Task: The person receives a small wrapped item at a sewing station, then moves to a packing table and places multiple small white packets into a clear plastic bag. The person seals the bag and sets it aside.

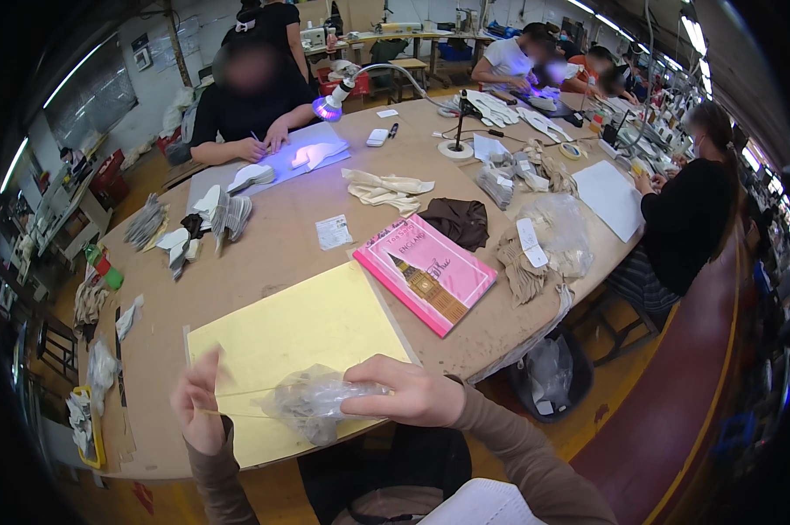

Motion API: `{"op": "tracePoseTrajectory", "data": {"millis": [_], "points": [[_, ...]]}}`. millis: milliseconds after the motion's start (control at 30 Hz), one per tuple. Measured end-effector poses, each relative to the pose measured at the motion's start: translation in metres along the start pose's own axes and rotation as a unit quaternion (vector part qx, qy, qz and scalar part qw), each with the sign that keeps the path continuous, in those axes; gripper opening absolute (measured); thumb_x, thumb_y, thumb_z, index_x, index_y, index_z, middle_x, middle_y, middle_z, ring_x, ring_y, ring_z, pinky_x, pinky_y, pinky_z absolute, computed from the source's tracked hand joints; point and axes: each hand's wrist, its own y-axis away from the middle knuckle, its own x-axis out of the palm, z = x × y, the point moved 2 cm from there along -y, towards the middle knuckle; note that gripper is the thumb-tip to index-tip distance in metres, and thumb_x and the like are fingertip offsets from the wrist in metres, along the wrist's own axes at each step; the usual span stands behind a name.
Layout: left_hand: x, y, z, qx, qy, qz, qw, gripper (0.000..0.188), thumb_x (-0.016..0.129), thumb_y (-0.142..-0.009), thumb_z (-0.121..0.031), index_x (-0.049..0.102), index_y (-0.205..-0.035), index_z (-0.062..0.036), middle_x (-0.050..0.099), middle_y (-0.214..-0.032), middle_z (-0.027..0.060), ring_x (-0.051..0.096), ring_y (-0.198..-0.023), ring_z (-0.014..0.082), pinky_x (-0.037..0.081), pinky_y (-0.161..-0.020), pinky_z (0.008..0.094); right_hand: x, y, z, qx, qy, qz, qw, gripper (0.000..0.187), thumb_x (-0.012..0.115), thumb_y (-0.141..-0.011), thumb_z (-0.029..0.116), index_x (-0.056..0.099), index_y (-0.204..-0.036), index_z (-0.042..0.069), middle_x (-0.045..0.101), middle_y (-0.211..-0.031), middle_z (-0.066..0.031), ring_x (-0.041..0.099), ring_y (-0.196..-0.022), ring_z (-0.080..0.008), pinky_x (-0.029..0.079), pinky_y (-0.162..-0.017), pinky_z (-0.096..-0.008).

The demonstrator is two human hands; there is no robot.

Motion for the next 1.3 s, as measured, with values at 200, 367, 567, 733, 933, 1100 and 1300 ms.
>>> {"op": "tracePoseTrajectory", "data": {"millis": [200, 367, 567, 733, 933, 1100, 1300], "points": [[-0.016, 0.026, -0.028, 0.026, 0.111, 0.284, 0.952, 0.028, 0.058, -0.082, -0.018, 0.039, -0.096, -0.0027, 0.042, -0.092, 0.0109, 0.044, -0.085, 0.0233, 0.040, -0.096, 0.0395, 0.000, -0.010, 0.004, -0.017, -0.035, -0.011, 0.999, 0.032, 0.062, -0.073, 0.002, 0.062, -0.105, 0.007, 0.055, -0.106, -0.0155, 0.057, -0.094, -0.0280, 0.050, -0.078, -0.0320], [-0.006, 0.035, -0.037, 0.024, 0.122, -0.112, 0.986, 0.088, 0.064, -0.076, -0.017, 0.012, -0.146, -0.0039, 0.015, -0.151, 0.0192, 0.020, -0.140, 0.0273, 0.031, -0.106, 0.0411, 0.014, -0.020, 0.022, -0.126, -0.053, -0.058, 0.989, 0.030, 0.063, -0.072, 0.005, 0.059, -0.102, 0.003, 0.055, -0.103, -0.0152, 0.058, -0.089, -0.0285, 0.051, -0.075, -0.0340], [0.044, 0.037, -0.030, -0.147, 0.118, 0.397, 0.898, 0.079, 0.069, -0.077, -0.011, 0.024, -0.142, -0.0049, 0.028, -0.145, 0.0173, 0.032, -0.133, 0.0260, 0.033, -0.103, 0.0370, 0.025, -0.026, 0.032, -0.175, 0.015, -0.110, 0.978, 0.020, 0.061, -0.071, 0.012, 0.054, -0.089, 0.006, 0.053, -0.098, -0.0097, 0.057, -0.090, -0.0234, 0.048, -0.075, -0.0332], [0.037, 0.045, -0.005, -0.236, -0.125, 0.503, 0.822, 0.047, 0.074, -0.074, -0.009, 0.053, -0.115, 0.0006, 0.061, -0.105, 0.0117, 0.058, -0.100, 0.0208, 0.045, -0.086, 0.0310, 0.027, -0.023, 0.028, -0.203, 0.083, -0.103, 0.970, 0.018, 0.063, -0.071, 0.012, 0.055, -0.087, 0.007, 0.055, -0.102, -0.0079, 0.056, -0.096, -0.0219, 0.047, -0.079, -0.0339], [0.039, 0.044, -0.022, -0.206, -0.110, 0.401, 0.886, 0.039, 0.077, -0.070, -0.005, 0.059, -0.104, 0.0016, 0.065, -0.091, 0.0082, 0.062, -0.083, 0.0160, 0.048, -0.077, 0.0270, 0.015, -0.018, 0.024, -0.140, -0.066, -0.023, 0.988, 0.029, 0.063, -0.076, 0.010, 0.061, -0.103, -0.001, 0.056, -0.117, -0.0137, 0.059, -0.095, -0.0254, 0.049, -0.081, -0.0358], [0.031, 0.046, -0.018, -0.212, -0.013, 0.286, 0.934, 0.034, 0.082, -0.065, -0.012, 0.057, -0.086, -0.0028, 0.060, -0.100, 0.0122, 0.056, -0.102, 0.0256, 0.042, -0.089, 0.0353, 0.025, -0.010, 0.025, -0.120, -0.136, -0.090, 0.979, 0.034, 0.064, -0.077, 0.008, 0.061, -0.109, -0.004, 0.057, -0.117, -0.0164, 0.060, -0.094, -0.0281, 0.049, -0.081, -0.0374], [0.039, 0.057, 0.002, -0.117, 0.110, 0.205, 0.966, 0.055, 0.084, -0.064, -0.036, 0.044, -0.090, -0.0088, 0.048, -0.118, 0.0169, 0.044, -0.118, 0.0292, 0.025, -0.107, 0.0438, 0.073, -0.010, 0.029, -0.111, -0.147, -0.202, 0.962, 0.026, 0.063, -0.079, 0.004, 0.063, -0.105, -0.002, 0.055, -0.122, -0.0178, 0.057, -0.101, -0.0299, 0.045, -0.087, -0.0397]]}}
